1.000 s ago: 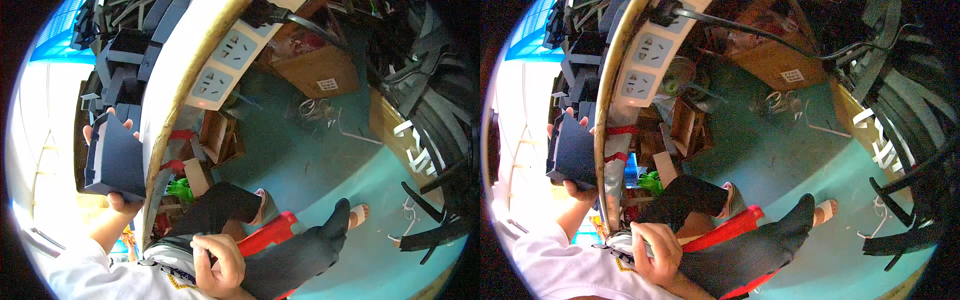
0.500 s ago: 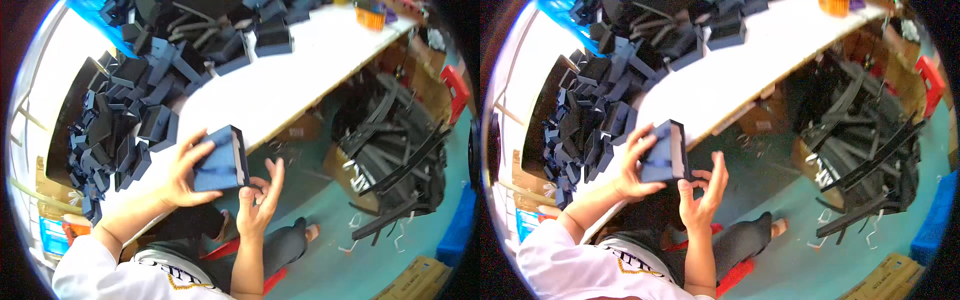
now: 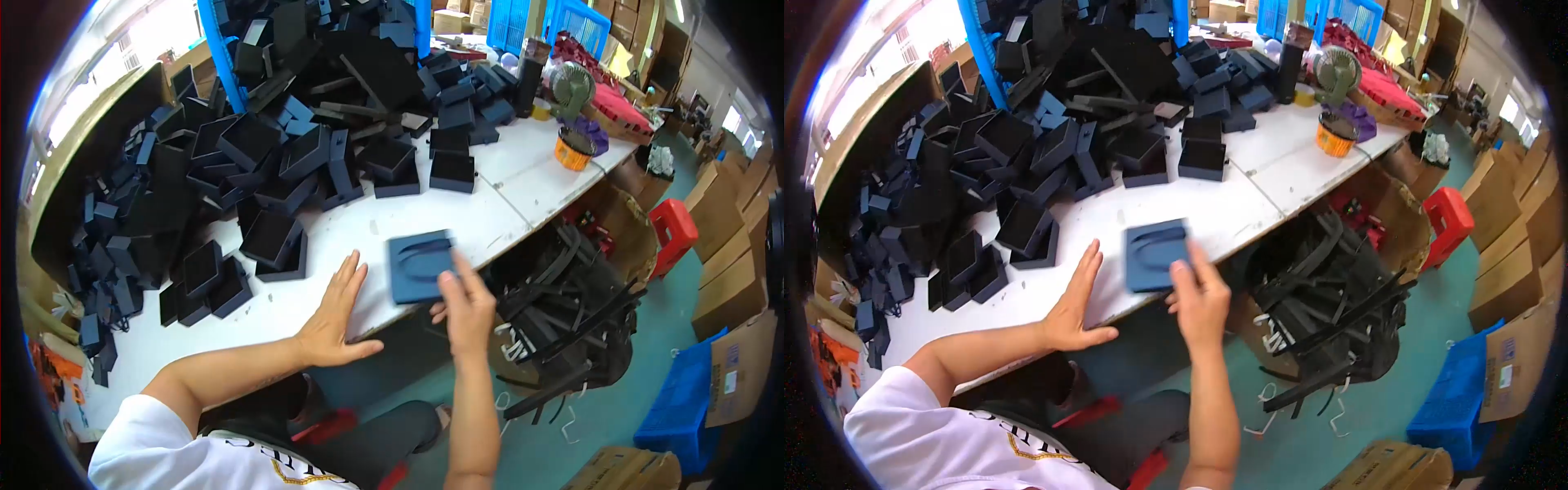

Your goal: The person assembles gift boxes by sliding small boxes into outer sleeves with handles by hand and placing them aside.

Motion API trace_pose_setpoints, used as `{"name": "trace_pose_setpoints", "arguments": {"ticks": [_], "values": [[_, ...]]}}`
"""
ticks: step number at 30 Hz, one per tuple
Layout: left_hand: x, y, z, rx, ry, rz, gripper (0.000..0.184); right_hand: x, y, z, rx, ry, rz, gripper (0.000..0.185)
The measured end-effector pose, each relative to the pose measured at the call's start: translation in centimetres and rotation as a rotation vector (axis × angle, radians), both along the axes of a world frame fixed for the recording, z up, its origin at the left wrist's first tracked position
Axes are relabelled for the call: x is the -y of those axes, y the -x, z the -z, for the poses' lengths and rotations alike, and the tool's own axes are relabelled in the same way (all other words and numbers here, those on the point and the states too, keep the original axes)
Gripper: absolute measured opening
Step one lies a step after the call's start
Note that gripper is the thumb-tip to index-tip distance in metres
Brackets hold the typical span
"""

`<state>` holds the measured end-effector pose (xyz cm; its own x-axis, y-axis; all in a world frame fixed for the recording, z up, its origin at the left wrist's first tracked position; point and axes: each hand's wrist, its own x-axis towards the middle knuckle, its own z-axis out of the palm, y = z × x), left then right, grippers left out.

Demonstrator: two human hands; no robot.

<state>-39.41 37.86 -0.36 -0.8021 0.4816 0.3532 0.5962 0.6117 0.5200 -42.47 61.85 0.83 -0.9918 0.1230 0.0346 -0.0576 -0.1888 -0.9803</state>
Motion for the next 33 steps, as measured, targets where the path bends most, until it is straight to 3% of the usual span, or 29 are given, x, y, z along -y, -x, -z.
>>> {"name": "trace_pose_setpoints", "arguments": {"ticks": [6,8,10,11,12,14,17,20,23,26,29,33], "values": [[-0.3,-0.2,-1.6,0.238,0.211,0.020,0.104,-7.9,17.9,-0.5,-0.079,0.138,0.509,0.053],[-0.1,0.1,-1.5,0.283,0.165,0.028,0.098,-9.1,23.2,-0.1,-0.153,-0.100,0.615,0.055],[-0.2,0.3,-1.9,0.344,0.185,0.039,0.095,-10.2,27.3,1.2,-0.005,-0.196,0.645,0.056],[-0.3,0.4,-1.9,0.365,0.182,0.039,0.093,-10.5,28.2,1.3,0.161,-0.534,0.576,0.055],[-0.3,0.4,-2.0,0.386,0.183,0.041,0.092,-10.1,29.1,2.1,0.126,-1.064,0.660,0.055],[-0.2,0.7,-2.2,0.413,0.197,0.047,0.090,-7.5,28.8,-0.1,0.298,-1.272,0.574,0.057],[-0.2,1.0,-2.4,0.456,0.235,0.070,0.087,-6.6,28.2,-0.2,0.399,-1.192,0.601,0.054],[-0.3,1.5,-1.7,0.475,0.168,0.076,0.088,-7.3,26.5,2.0,0.149,-1.005,0.672,0.051],[-0.8,5.1,-2.5,0.503,0.165,-0.128,0.102,-7.6,26.7,2.8,0.172,-0.922,0.778,0.041],[-1.3,9.9,-3.1,0.700,0.426,-0.278,0.131,-7.8,26.9,3.9,0.060,-1.004,0.752,0.037],[-3.4,14.0,-5.5,0.918,0.702,-0.246,0.156,-7.4,26.6,3.1,0.022,-1.145,0.634,0.045],[-4.2,15.2,-6.1,1.031,0.804,-0.229,0.162,-7.5,26.7,2.7,0.024,-1.187,0.575,0.049]]}}
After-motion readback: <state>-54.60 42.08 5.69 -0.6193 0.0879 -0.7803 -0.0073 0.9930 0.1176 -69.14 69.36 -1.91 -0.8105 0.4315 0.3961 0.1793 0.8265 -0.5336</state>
